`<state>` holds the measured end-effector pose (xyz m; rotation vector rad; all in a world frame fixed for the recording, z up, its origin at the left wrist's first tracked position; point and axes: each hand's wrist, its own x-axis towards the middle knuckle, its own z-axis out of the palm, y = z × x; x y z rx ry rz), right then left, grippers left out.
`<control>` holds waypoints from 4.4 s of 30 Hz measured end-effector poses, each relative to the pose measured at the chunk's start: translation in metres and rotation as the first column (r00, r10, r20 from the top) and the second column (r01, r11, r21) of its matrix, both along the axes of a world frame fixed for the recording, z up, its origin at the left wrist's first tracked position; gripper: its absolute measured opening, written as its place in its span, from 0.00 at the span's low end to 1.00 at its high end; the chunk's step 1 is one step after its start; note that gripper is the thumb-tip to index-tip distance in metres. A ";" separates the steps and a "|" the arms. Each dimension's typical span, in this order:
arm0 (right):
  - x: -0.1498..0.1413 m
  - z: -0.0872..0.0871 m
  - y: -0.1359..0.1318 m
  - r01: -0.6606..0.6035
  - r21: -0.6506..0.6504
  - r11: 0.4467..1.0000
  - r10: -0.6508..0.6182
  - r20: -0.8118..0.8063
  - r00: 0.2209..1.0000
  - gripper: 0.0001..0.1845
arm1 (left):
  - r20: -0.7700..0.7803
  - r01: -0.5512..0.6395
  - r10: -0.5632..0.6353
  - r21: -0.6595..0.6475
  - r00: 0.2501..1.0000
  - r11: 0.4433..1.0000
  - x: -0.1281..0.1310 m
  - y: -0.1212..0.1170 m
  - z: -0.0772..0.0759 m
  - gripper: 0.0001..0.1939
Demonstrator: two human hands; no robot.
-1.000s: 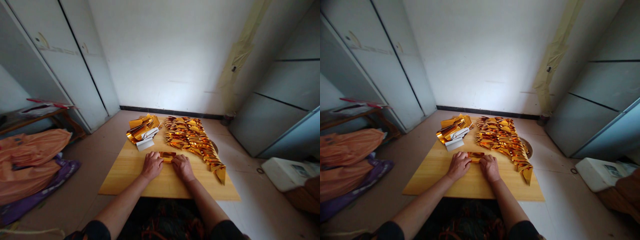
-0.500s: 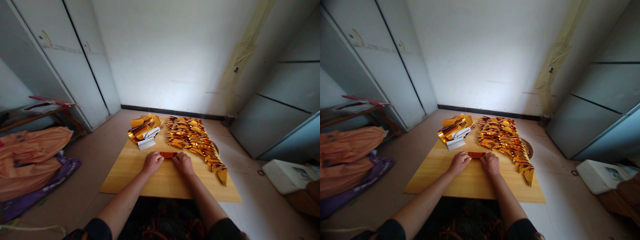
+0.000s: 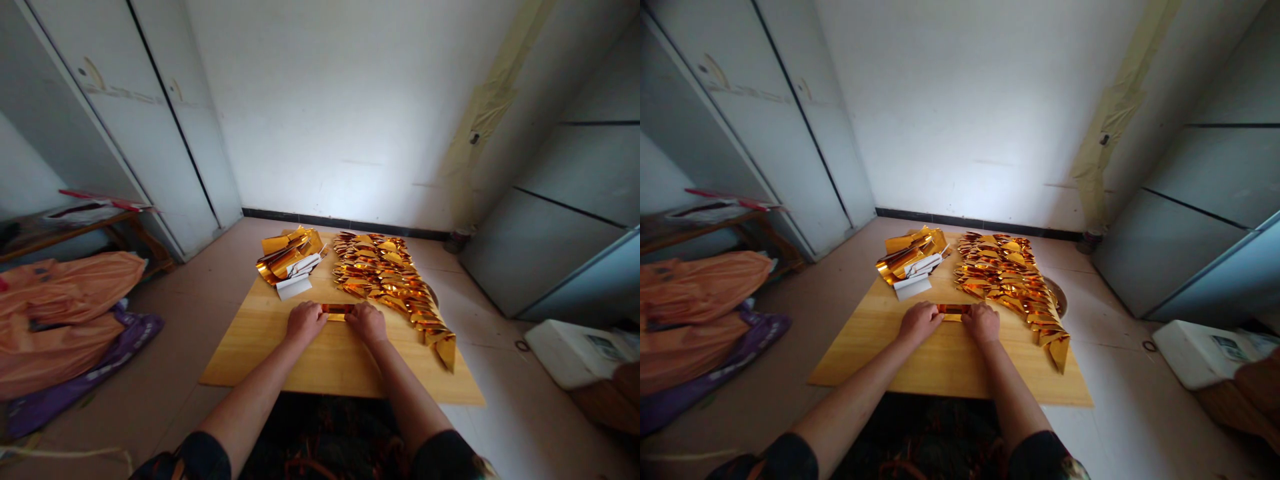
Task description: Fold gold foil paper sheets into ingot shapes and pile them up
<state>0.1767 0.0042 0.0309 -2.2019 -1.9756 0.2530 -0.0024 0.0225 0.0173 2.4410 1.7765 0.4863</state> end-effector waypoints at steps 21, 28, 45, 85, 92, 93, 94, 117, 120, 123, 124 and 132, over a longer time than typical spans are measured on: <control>0.001 -0.001 0.000 0.048 0.046 0.998 -0.046 -0.053 0.998 0.11 | -0.117 -0.027 0.032 0.046 0.993 0.999 0.007 -0.011 0.005 0.05; 0.007 -0.012 -0.008 -0.096 0.205 0.974 0.120 -0.106 0.987 0.05 | -0.145 0.309 -0.290 0.135 0.946 0.941 0.012 -0.007 0.001 0.09; -0.013 -0.004 0.000 -0.042 0.033 0.999 0.042 -0.022 0.999 0.10 | -0.185 0.357 -0.331 0.125 0.925 0.926 0.000 -0.029 0.003 0.10; 0.011 -0.012 0.008 0.011 0.042 0.999 0.001 -0.269 0.963 0.14 | 0.141 0.314 -0.338 0.170 0.931 0.934 -0.017 -0.015 -0.016 0.12; 0.011 -0.016 0.002 -0.032 0.074 0.997 0.052 -0.293 0.955 0.10 | 0.238 0.246 -0.267 0.113 0.934 0.963 -0.003 -0.005 -0.012 0.08; 0.011 -0.017 0.001 -0.033 0.084 0.996 0.057 -0.307 0.950 0.09 | 0.252 0.225 -0.247 0.112 0.936 0.968 -0.001 -0.005 -0.011 0.09; 0.012 -0.018 0.000 -0.035 0.095 0.995 0.064 -0.321 0.945 0.10 | 0.266 0.204 -0.228 0.112 0.937 0.972 0.000 -0.006 -0.011 0.11; 0.015 -0.040 -0.004 0.035 0.280 0.959 0.095 -0.440 0.893 0.08 | 0.244 0.158 -0.201 0.186 0.949 0.970 -0.005 -0.013 -0.014 0.15; 0.015 -0.035 -0.006 -0.019 0.266 0.964 0.130 -0.409 0.903 0.07 | 0.259 0.134 -0.189 0.215 0.947 0.967 -0.005 -0.012 -0.016 0.31; 0.015 -0.028 -0.006 -0.089 0.205 0.975 0.162 -0.374 0.913 0.09 | 0.261 0.135 -0.190 0.215 0.947 0.967 -0.005 -0.011 -0.018 0.37; 0.015 -0.026 -0.007 -0.109 0.185 0.977 0.172 -0.365 0.915 0.10 | 0.261 0.138 -0.191 0.210 0.946 0.968 -0.006 -0.010 -0.019 0.35; 0.017 -0.023 -0.010 -0.182 0.188 0.965 0.238 -0.345 0.908 0.11 | 0.206 0.226 -0.270 0.211 0.941 0.951 -0.008 -0.013 -0.014 0.10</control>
